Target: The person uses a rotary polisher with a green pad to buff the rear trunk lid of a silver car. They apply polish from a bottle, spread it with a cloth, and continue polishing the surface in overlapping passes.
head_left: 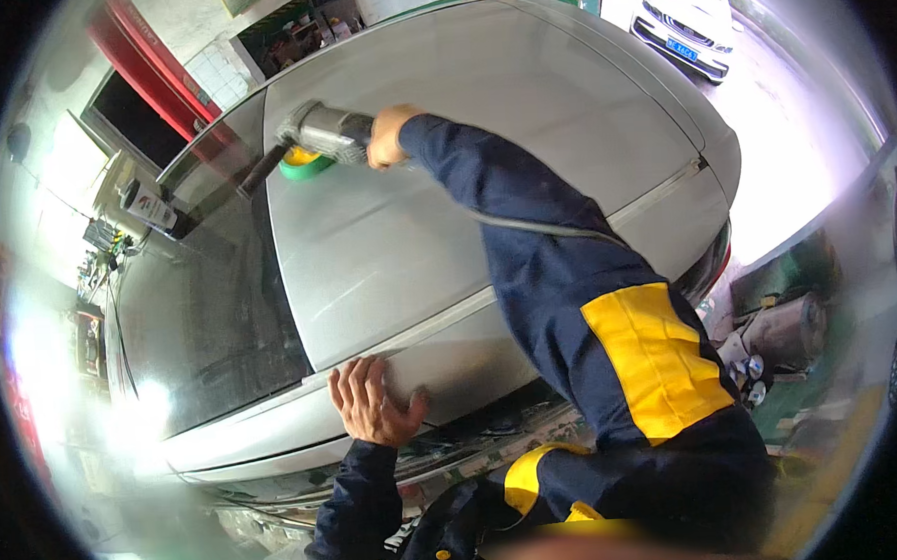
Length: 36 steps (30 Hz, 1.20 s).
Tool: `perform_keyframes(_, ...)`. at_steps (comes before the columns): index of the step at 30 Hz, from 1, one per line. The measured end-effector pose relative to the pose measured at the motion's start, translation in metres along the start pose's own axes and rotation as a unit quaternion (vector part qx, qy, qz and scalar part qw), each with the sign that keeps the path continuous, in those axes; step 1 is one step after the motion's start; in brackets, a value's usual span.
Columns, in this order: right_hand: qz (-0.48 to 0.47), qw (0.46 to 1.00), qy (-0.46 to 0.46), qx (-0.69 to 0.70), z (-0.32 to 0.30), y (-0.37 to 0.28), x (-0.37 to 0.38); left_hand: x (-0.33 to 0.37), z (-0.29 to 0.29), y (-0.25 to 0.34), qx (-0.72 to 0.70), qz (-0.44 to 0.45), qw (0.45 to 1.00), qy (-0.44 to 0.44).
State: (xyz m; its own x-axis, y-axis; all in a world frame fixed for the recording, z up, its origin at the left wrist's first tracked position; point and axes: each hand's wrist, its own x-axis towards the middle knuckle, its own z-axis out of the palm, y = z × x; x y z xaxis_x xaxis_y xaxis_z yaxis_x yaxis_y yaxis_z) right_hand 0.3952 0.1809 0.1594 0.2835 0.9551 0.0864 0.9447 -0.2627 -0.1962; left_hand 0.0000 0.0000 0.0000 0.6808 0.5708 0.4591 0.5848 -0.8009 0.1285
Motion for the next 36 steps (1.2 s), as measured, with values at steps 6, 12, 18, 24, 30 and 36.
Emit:
perform_keyframes(6,0.046,0.991,-0.120,-0.026,-0.003,0.233,0.028,-0.004,0.001,0.010,0.015,0.014,1.000,-0.003)
perform_keyframes(12,0.084,0.983,-0.118,-0.115,-0.038,0.475,-0.036,-0.010,-0.006,0.006,0.007,0.003,0.999,-0.045)
perform_keyframes(18,0.298,0.952,-0.062,-0.014,-0.048,0.483,-0.082,-0.014,-0.006,0.004,0.001,0.011,0.999,-0.046)
perform_keyframes(24,0.081,0.982,-0.118,-0.123,-0.034,0.332,-0.002,-0.014,-0.005,0.004,-0.034,0.011,0.999,-0.033)
perform_keyframes(30,0.008,0.991,-0.102,-0.083,-0.010,0.113,0.053,-0.012,-0.008,0.007,-0.036,-0.015,0.999,-0.035)
perform_keyframes(36,0.097,0.985,-0.072,0.121,0.014,-0.036,-0.001,-0.006,-0.013,0.011,-0.033,0.001,0.999,-0.012)
